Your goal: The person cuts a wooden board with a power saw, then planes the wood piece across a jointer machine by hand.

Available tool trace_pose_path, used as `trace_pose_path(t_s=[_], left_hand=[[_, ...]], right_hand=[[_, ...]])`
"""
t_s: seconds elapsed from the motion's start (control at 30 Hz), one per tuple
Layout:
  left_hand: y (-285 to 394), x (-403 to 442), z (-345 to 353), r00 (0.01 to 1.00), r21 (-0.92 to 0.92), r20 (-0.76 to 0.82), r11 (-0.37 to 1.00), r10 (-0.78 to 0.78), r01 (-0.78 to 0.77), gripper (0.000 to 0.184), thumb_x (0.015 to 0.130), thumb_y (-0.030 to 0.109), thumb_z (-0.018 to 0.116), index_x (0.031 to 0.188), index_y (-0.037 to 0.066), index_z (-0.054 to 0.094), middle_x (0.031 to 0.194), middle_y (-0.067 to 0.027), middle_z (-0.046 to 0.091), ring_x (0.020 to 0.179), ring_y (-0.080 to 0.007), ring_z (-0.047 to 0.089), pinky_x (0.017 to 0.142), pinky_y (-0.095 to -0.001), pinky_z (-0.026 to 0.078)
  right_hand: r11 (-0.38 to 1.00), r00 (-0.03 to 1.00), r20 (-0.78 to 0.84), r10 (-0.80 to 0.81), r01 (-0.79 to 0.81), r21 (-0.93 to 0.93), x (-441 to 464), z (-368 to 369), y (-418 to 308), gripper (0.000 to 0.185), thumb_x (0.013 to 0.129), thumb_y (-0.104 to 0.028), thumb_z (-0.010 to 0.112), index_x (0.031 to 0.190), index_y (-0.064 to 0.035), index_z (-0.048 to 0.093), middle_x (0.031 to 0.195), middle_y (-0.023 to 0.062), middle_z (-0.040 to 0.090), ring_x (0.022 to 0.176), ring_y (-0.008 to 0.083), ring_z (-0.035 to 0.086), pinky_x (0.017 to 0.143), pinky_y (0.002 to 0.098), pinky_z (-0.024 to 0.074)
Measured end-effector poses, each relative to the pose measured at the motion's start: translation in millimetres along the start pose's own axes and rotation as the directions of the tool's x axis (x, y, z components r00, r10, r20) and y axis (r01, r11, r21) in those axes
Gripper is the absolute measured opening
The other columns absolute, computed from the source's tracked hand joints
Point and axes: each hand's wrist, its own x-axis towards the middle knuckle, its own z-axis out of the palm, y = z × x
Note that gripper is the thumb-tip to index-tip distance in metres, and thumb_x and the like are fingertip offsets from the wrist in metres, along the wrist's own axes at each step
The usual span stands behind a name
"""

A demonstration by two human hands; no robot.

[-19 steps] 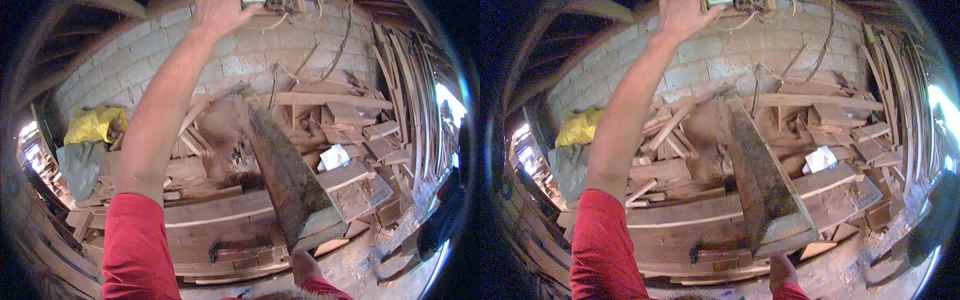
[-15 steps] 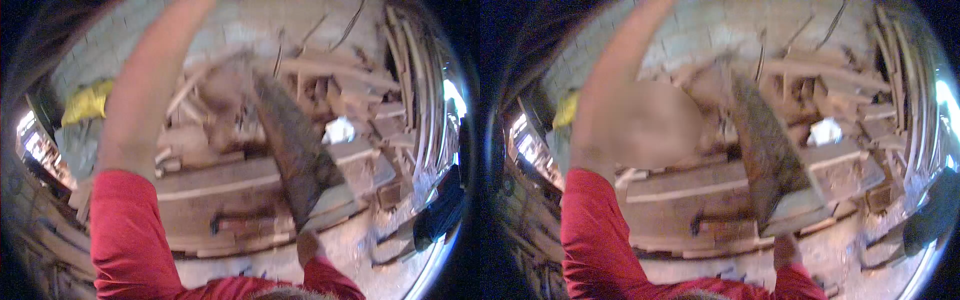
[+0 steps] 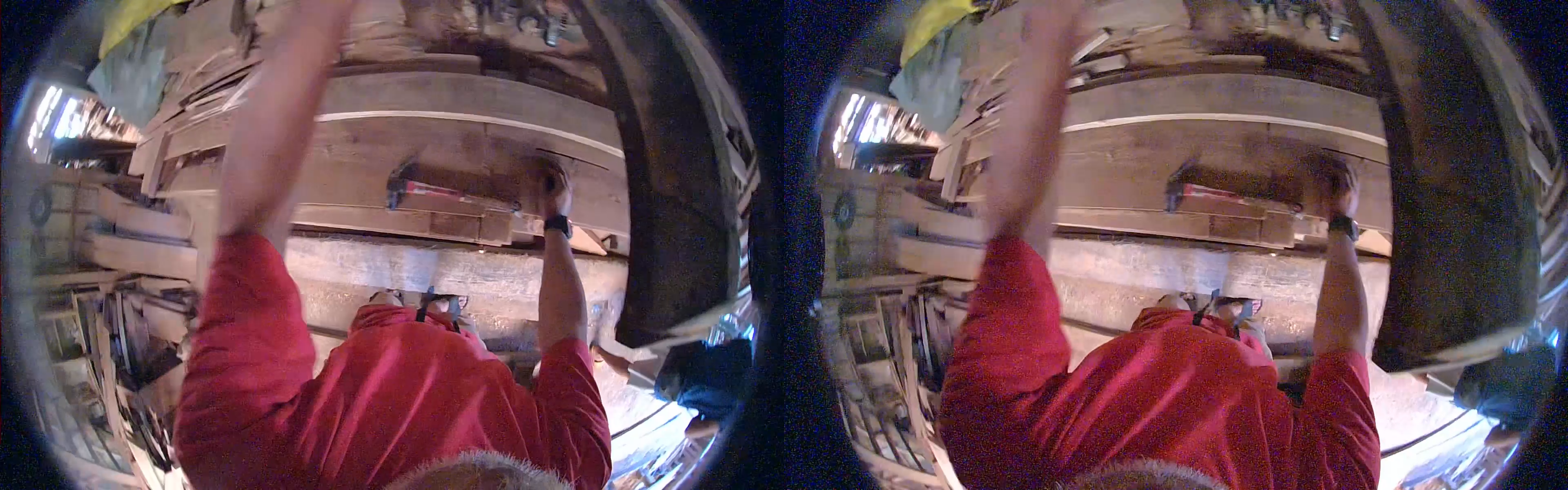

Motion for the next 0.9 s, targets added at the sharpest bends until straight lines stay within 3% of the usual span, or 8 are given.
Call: trace_pose_path(t_s=[0.2,0.3,0.47,0.5,0.63,0.73,0.83,0.9], left_hand=[[-77,-252,100,0.806,-0.112,0.414,0.855,-0.424,0.507,0.038,0.093,0.039,0.073,0.107,0.004,0.072,0.117,-0.0197,0.070,0.111,-0.0392,0.066,0.098,-0.0484,0.052],[-109,-310,120,0.849,-0.035,0.433,0.936,-0.302,0.351,0.044,0.092,0.040,0.075,0.116,0.004,0.070,0.126,-0.0221,0.067,0.120,-0.0397,0.063,0.106,-0.0471,0.049],[-150,-363,119,0.843,-0.031,0.324,0.886,-0.429,0.463,0.043,0.094,0.035,0.074,0.122,0.003,0.067,0.134,-0.0227,0.064,0.127,-0.0411,0.058,0.110,-0.0493,0.046],[-152,-380,117,0.828,0.024,0.313,0.875,-0.465,0.483,0.042,0.095,0.033,0.073,0.124,0.004,0.066,0.138,-0.0219,0.062,0.129,-0.0416,0.057,0.111,-0.0501,0.044],[-151,-454,114,0.815,0.191,0.300,0.868,-0.496,0.458,0.037,0.096,0.033,0.070,0.124,0.009,0.064,0.143,-0.0139,0.059,0.130,-0.0390,0.055,0.110,-0.0550,0.041],[-139,-442,109,0.778,0.182,0.304,0.835,-0.550,0.519,0.035,0.096,0.033,0.069,0.123,0.011,0.065,0.142,-0.0128,0.059,0.129,-0.0380,0.055,0.109,-0.0551,0.042],[-132,-432,104,0.748,0.287,0.338,0.820,-0.571,0.496,0.034,0.095,0.031,0.069,0.122,0.011,0.065,0.141,-0.0127,0.060,0.128,-0.0375,0.056,0.109,-0.0556,0.042],[-135,-435,107,0.754,0.242,0.336,0.826,-0.564,0.509,0.033,0.095,0.029,0.070,0.122,0.010,0.065,0.140,-0.0127,0.060,0.127,-0.0373,0.057,0.108,-0.0550,0.042]], right_hand=[[1.000,1.000,0.021,0.018,-0.018,-0.002,1,-1,-10,0.041,0.087,-0.022,0.072,0.125,-0.0064,0.070,0.140,0.0165,0.064,0.133,0.0372,0.055,0.117,0.0448,0.0400],[0.999,0.996,0.076,0.040,-0.037,-0.038,-4,7,10,0.042,0.087,-0.019,0.071,0.127,-0.0063,0.069,0.140,0.0158,0.064,0.134,0.0361,0.055,0.117,0.0439,0.0404],[0.981,0.976,0.103,0.191,-0.192,0.004,-3,-1,-7,0.053,0.084,-0.027,0.075,0.133,-0.0071,0.065,0.140,0.0149,0.063,0.134,0.0346,0.055,0.116,0.0443,0.0410],[0.989,0.988,0.061,0.143,-0.140,-0.051,-2,-1,-9,0.044,0.100,-0.036,0.063,0.131,-0.0045,0.065,0.139,0.0160,0.064,0.130,0.0348,0.058,0.113,0.0425,0.0430],[0.965,0.983,0.083,0.161,-0.139,-0.223,-5,4,-6,0.046,0.101,-0.036,0.062,0.133,-0.0044,0.064,0.140,0.0161,0.064,0.129,0.0332,0.060,0.111,0.0417,0.0445],[0.993,0.995,0.034,0.089,-0.086,-0.076,-16,10,12,0.046,0.102,-0.036,0.060,0.134,-0.0033,0.063,0.139,0.0170,0.064,0.128,0.0332,0.060,0.111,0.0415,0.0448],[0.887,0.933,-0.039,0.359,-0.328,0.326,-29,30,56,0.047,0.103,-0.035,0.059,0.136,-0.0018,0.061,0.139,0.0178,0.063,0.129,0.0333,0.059,0.112,0.0413,0.0436],[0.975,0.975,0.071,0.213,-0.207,-0.079,-8,-2,-10,0.048,0.104,-0.034,0.059,0.138,-0.0007,0.058,0.141,0.0190,0.062,0.130,0.0347,0.057,0.114,0.0415,0.0420]])
